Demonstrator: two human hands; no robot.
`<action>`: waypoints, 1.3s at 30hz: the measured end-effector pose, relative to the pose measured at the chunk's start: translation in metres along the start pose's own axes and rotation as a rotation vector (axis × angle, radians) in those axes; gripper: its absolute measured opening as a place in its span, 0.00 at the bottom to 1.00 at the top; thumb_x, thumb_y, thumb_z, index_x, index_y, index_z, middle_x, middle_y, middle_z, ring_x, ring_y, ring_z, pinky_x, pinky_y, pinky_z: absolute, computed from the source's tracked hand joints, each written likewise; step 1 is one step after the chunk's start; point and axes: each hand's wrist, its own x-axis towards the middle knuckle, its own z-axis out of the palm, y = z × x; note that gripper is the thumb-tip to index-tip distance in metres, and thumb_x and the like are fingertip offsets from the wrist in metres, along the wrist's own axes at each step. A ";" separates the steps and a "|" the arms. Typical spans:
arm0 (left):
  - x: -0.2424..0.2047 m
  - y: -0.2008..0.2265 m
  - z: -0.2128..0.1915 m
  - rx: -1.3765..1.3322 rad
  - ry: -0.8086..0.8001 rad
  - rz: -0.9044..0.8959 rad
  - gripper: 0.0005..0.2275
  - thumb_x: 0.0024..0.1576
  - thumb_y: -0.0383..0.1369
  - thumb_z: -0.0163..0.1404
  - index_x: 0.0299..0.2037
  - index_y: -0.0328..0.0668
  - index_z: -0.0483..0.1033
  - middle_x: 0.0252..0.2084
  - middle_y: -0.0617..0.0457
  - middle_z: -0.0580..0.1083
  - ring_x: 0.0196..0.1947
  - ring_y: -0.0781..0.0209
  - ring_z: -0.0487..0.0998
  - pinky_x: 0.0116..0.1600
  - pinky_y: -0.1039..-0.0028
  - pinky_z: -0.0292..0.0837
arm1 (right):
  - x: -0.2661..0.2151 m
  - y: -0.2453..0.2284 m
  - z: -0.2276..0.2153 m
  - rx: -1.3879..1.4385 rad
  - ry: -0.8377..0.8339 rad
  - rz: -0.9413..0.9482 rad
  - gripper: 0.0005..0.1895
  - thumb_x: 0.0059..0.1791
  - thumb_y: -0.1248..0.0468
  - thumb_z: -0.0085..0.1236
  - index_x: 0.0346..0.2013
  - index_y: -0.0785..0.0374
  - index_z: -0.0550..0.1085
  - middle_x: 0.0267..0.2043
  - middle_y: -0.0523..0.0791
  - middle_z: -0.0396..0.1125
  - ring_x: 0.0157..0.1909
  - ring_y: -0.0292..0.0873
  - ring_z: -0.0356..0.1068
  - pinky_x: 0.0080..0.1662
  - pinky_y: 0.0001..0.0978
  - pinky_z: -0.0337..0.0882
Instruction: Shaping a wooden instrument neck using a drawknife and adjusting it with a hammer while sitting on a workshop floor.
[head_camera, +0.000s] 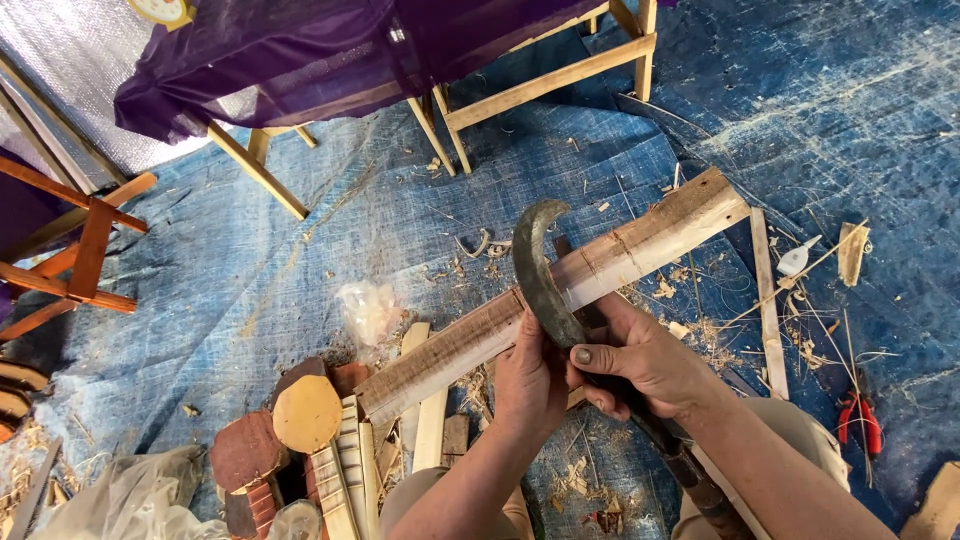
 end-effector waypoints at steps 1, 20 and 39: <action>0.002 -0.002 -0.002 -0.001 0.000 0.001 0.17 0.63 0.37 0.55 0.39 0.21 0.82 0.22 0.28 0.75 0.12 0.42 0.76 0.20 0.63 0.79 | 0.001 0.001 -0.001 0.000 -0.001 0.000 0.28 0.46 0.75 0.60 0.61 0.66 0.68 0.21 0.65 0.71 0.08 0.49 0.65 0.08 0.34 0.64; -0.022 0.004 0.009 -0.047 -0.258 -0.096 0.13 0.66 0.37 0.48 0.50 0.33 0.77 0.36 0.50 0.71 0.32 0.63 0.67 0.43 0.70 0.66 | -0.007 -0.013 0.005 0.143 0.066 0.052 0.16 0.44 0.73 0.65 0.45 0.70 0.73 0.20 0.55 0.72 0.08 0.43 0.63 0.08 0.29 0.52; -0.042 0.008 0.039 0.929 0.093 0.064 0.24 0.59 0.53 0.44 0.47 0.44 0.85 0.34 0.56 0.79 0.35 0.65 0.78 0.41 0.73 0.74 | -0.003 -0.026 0.006 0.102 0.163 0.045 0.19 0.42 0.69 0.69 0.40 0.76 0.70 0.17 0.52 0.67 0.07 0.40 0.59 0.07 0.31 0.52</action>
